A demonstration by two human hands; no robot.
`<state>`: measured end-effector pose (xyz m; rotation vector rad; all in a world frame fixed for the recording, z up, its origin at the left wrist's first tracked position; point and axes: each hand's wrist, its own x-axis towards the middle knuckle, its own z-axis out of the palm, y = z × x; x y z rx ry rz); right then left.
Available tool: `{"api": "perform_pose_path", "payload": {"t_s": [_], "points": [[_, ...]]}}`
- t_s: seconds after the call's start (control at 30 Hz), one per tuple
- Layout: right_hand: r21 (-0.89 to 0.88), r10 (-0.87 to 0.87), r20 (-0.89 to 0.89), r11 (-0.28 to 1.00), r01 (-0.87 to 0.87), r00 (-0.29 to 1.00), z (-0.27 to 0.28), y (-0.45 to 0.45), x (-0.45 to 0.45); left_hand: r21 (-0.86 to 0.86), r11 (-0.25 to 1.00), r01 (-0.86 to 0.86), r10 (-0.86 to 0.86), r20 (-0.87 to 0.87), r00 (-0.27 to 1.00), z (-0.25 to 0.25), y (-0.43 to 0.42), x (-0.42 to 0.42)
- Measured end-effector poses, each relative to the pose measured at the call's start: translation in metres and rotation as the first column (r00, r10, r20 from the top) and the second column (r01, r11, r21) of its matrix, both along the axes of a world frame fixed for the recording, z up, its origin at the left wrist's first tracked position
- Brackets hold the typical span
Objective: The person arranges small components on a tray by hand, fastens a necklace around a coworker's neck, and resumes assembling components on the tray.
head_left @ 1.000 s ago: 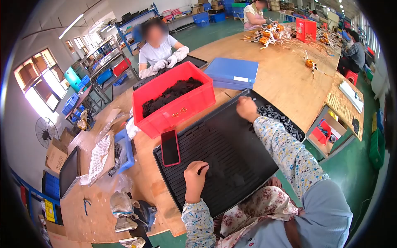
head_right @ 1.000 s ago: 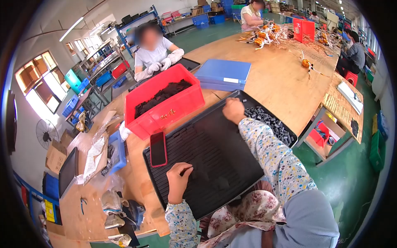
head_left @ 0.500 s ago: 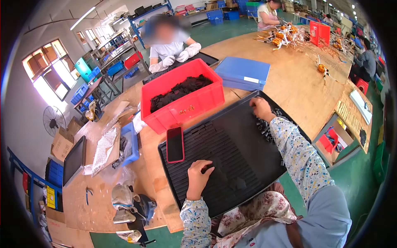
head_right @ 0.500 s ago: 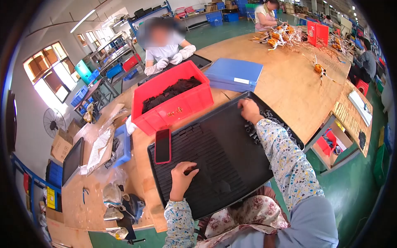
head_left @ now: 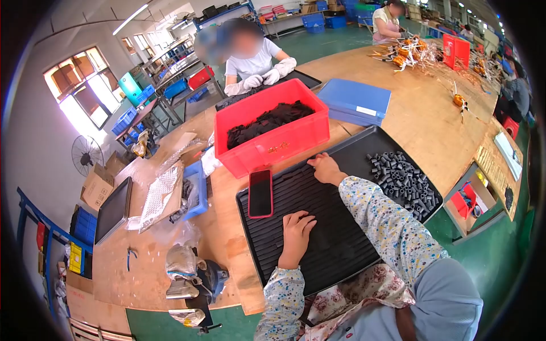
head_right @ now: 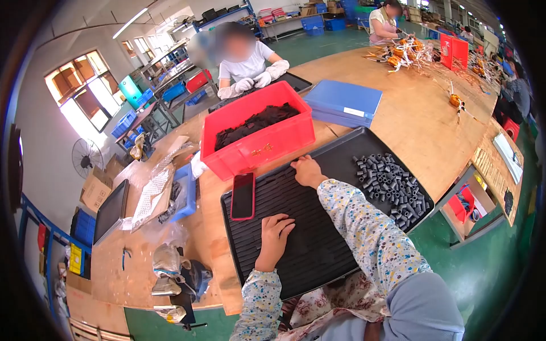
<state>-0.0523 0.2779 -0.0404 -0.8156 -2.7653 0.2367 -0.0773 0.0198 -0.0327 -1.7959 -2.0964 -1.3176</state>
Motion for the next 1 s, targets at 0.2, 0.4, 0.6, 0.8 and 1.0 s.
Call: {"api": "perform_pose_path", "payload": {"t_s": [0.2,0.4,0.6,0.8,1.0], "points": [[-0.295,-0.190,-0.292,0.950,0.100,0.937,-0.011,-0.006,0.043,0.047,0.999,-0.026,0.021,0.101,0.995,0.007,-0.002,-0.009],[-0.509,-0.376,-0.665,0.861,-0.022,0.646,-0.011,-0.014,0.068,0.022,1.000,0.002,-0.007,0.256,0.967,0.008,-0.007,-0.014],[-0.507,-0.347,-0.680,0.859,-0.071,0.646,0.000,-0.036,0.089,0.211,0.969,0.132,-0.246,0.896,0.371,0.018,-0.001,-0.004],[-0.127,-0.113,-0.504,0.990,0.055,0.856,-0.012,-0.029,0.083,0.071,0.943,0.326,-0.221,0.865,0.451,0.007,-0.001,-0.007],[-0.059,0.024,-0.480,0.997,-0.059,0.877,-0.017,-0.030,0.077,0.104,0.981,0.164,-0.163,0.899,0.406,0.024,0.004,0.013]]}}
